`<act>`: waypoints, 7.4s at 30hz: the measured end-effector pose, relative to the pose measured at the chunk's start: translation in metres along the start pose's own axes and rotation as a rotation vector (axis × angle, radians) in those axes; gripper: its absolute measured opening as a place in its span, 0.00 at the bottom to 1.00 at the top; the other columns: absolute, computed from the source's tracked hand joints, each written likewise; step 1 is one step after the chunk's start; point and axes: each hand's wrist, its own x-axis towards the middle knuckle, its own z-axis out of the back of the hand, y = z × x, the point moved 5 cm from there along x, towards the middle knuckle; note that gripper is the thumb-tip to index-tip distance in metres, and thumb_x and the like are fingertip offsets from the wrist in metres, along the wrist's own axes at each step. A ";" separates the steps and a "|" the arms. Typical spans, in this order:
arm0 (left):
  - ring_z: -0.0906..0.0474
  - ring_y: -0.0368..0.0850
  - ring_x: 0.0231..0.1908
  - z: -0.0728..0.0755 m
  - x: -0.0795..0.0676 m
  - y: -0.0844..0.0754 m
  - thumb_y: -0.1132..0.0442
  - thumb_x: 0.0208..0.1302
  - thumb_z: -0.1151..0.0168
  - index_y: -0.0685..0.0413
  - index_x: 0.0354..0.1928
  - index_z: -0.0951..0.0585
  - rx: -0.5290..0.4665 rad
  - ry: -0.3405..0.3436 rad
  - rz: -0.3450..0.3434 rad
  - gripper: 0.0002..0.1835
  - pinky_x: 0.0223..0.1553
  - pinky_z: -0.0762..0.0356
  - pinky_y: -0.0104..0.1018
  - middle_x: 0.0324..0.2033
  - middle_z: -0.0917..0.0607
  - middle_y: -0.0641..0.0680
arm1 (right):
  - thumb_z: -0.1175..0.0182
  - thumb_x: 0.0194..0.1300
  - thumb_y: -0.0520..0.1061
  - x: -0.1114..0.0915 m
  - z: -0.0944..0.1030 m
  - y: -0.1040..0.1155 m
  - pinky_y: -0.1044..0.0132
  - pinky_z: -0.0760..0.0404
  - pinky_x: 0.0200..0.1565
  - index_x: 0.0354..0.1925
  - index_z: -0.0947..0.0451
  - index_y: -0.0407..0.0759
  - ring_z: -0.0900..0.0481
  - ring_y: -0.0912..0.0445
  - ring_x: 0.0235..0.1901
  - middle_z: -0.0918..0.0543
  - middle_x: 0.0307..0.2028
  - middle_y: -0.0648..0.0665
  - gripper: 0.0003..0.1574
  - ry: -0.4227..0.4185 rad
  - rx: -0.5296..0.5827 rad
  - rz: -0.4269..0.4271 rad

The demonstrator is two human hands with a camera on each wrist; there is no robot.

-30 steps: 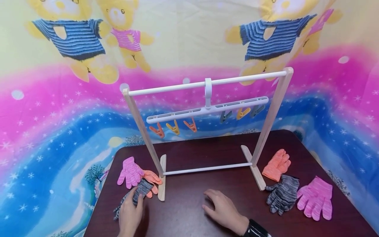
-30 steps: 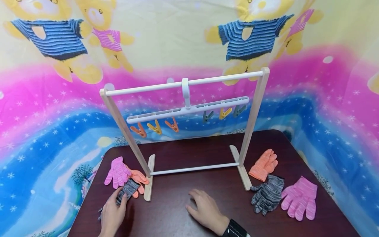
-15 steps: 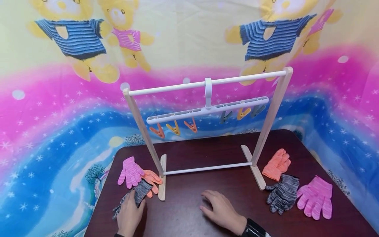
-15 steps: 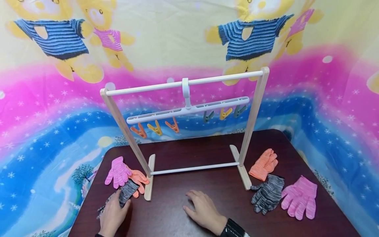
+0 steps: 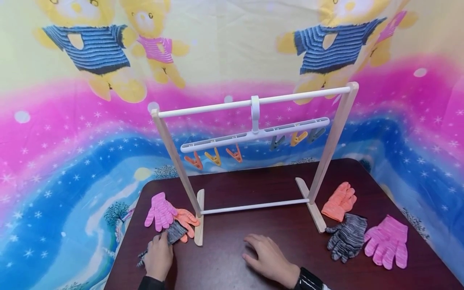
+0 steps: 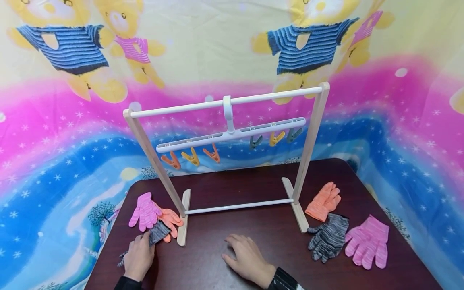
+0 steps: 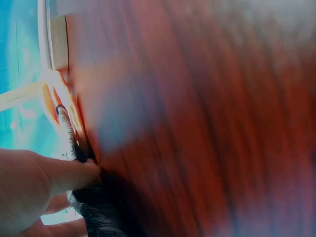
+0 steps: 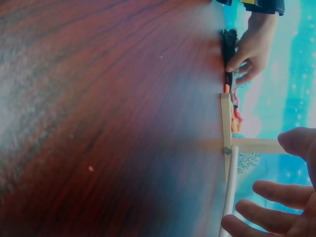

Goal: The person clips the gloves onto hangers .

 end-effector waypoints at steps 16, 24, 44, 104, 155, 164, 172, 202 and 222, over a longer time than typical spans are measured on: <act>0.16 0.68 0.36 0.014 0.002 0.007 0.72 0.62 0.35 0.68 0.47 0.20 -0.074 -0.094 -0.024 0.12 0.31 0.20 0.60 0.31 0.16 0.65 | 0.31 0.61 0.54 0.002 0.004 -0.005 0.51 0.17 0.52 0.52 0.17 0.43 0.15 0.51 0.52 0.13 0.51 0.45 0.24 0.007 0.007 -0.029; 0.16 0.69 0.34 0.026 -0.005 0.009 0.72 0.63 0.37 0.67 0.45 0.21 -0.115 -0.117 -0.043 0.09 0.28 0.22 0.61 0.30 0.15 0.65 | 0.32 0.62 0.54 0.003 0.005 -0.004 0.51 0.17 0.52 0.53 0.17 0.43 0.15 0.51 0.52 0.13 0.52 0.45 0.24 0.017 0.003 -0.019; 0.15 0.68 0.33 0.052 -0.023 -0.023 0.67 0.64 0.36 0.61 0.42 0.21 -0.229 -0.144 -0.097 0.07 0.27 0.24 0.60 0.34 0.13 0.66 | 0.31 0.61 0.54 0.002 0.010 -0.007 0.52 0.17 0.49 0.52 0.17 0.43 0.15 0.51 0.51 0.13 0.51 0.46 0.24 0.007 -0.019 -0.018; 0.28 0.42 0.23 0.065 -0.039 -0.086 0.65 0.61 0.31 0.53 0.38 0.17 -0.440 -0.271 -0.193 0.05 0.25 0.34 0.38 0.31 0.11 0.54 | 0.34 0.66 0.58 0.072 0.054 0.039 0.53 0.21 0.60 0.60 0.20 0.47 0.19 0.50 0.60 0.16 0.58 0.45 0.28 -0.069 0.033 0.053; 0.14 0.51 0.34 0.073 -0.035 -0.095 0.67 0.59 0.31 0.55 0.43 0.16 -0.467 -0.318 -0.242 0.09 0.33 0.23 0.46 0.36 0.10 0.57 | 0.36 0.68 0.58 0.093 0.060 0.053 0.53 0.23 0.63 0.65 0.25 0.47 0.22 0.51 0.64 0.19 0.63 0.46 0.33 -0.068 0.163 -0.028; 0.21 0.44 0.27 0.076 -0.035 -0.097 0.70 0.58 0.31 0.55 0.41 0.16 -0.474 -0.337 -0.256 0.09 0.28 0.29 0.39 0.35 0.10 0.56 | 0.36 0.68 0.57 0.097 0.061 0.055 0.52 0.23 0.63 0.66 0.25 0.47 0.23 0.51 0.65 0.19 0.64 0.45 0.33 -0.057 0.181 -0.028; 0.33 0.35 0.20 0.077 -0.033 -0.099 0.69 0.59 0.31 0.53 0.39 0.17 -0.483 -0.349 -0.263 0.08 0.23 0.38 0.32 0.24 0.16 0.51 | 0.35 0.68 0.57 0.102 0.065 0.058 0.54 0.23 0.64 0.67 0.26 0.47 0.22 0.52 0.65 0.19 0.63 0.45 0.33 -0.091 0.175 -0.010; 0.12 0.51 0.36 0.086 -0.028 -0.108 0.68 0.59 0.31 0.55 0.40 0.18 -0.495 -0.359 -0.301 0.08 0.35 0.18 0.47 0.35 0.10 0.57 | 0.36 0.69 0.54 0.146 0.098 0.092 0.53 0.24 0.66 0.71 0.32 0.42 0.25 0.51 0.68 0.23 0.68 0.41 0.39 -0.211 0.216 0.026; 0.11 0.52 0.37 0.104 -0.017 -0.115 0.68 0.62 0.32 0.58 0.47 0.19 -0.530 -0.305 -0.343 0.12 0.35 0.14 0.47 0.38 0.11 0.59 | 0.38 0.70 0.53 0.180 0.108 0.106 0.52 0.22 0.64 0.77 0.44 0.37 0.28 0.48 0.71 0.32 0.74 0.40 0.46 -0.205 0.235 0.035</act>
